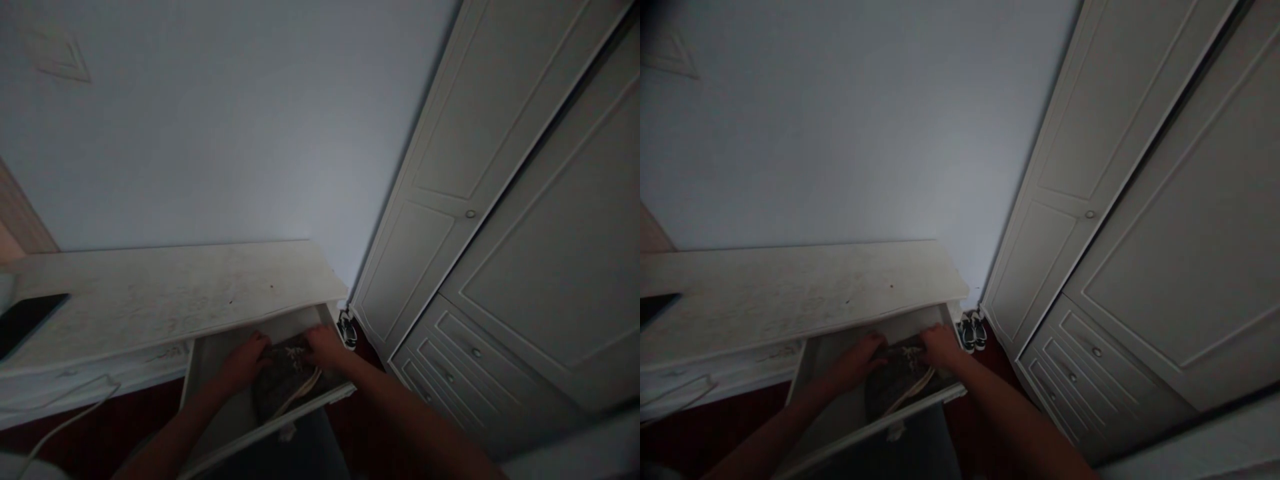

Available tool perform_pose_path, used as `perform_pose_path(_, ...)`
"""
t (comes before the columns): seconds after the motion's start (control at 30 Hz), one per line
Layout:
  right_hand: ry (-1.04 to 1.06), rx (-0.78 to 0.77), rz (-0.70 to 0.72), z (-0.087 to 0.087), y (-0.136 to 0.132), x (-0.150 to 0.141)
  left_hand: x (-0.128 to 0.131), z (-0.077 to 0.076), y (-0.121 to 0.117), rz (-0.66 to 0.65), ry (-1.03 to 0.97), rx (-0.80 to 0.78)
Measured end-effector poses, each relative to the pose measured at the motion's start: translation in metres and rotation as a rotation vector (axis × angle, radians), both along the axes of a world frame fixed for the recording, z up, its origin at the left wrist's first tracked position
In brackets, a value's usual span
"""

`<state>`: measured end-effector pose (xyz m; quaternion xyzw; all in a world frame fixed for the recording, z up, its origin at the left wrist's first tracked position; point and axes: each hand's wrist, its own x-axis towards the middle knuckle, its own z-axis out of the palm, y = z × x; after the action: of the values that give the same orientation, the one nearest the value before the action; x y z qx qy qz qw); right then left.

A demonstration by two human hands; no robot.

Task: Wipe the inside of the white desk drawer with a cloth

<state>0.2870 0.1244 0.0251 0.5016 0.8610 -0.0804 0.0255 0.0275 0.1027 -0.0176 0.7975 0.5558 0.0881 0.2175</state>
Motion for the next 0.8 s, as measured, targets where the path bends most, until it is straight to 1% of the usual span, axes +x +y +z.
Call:
perform_pose_path(0.1,-0.008,0.034,0.005,0.004,0.008,-0.006,-0.004,-0.001,0.003,0.045,-0.056,0.016)
perform_pose_path(0.2,0.018,0.093,-0.046,0.003,0.011,-0.012,-0.008,-0.005,0.004,0.119,-0.077,-0.014)
perform_pose_path(0.3,0.029,0.155,-0.111,0.000,0.009,-0.025,-0.008,-0.009,0.005,0.190,-0.045,-0.016)
perform_pose_path(0.37,0.037,0.203,-0.117,-0.001,0.003,-0.035,-0.007,-0.010,0.008,0.233,-0.023,-0.004)
perform_pose_path(0.43,0.066,0.219,-0.055,-0.004,-0.007,-0.045,-0.004,-0.008,0.011,0.276,-0.006,0.011)
perform_pose_path(0.47,0.089,0.202,-0.008,-0.006,-0.013,-0.050,-0.002,-0.006,0.011,0.294,-0.002,0.019)
perform_pose_path(0.53,0.123,0.098,0.075,-0.014,-0.026,-0.056,0.000,-0.001,0.009,0.323,0.005,0.026)
perform_pose_path(0.6,0.126,-0.008,0.109,-0.027,-0.035,-0.057,-0.004,0.002,-0.004,0.327,0.033,0.045)
perform_pose_path(0.67,0.104,-0.043,0.120,-0.039,-0.037,-0.052,-0.015,0.000,-0.028,0.286,0.068,0.093)
perform_pose_path(0.73,0.098,-0.011,0.134,-0.047,-0.030,-0.045,-0.034,-0.009,-0.061,0.224,0.059,0.134)
perform_pose_path(0.8,0.097,0.025,0.128,-0.046,-0.016,-0.043,-0.057,-0.021,-0.096,0.178,0.037,0.135)
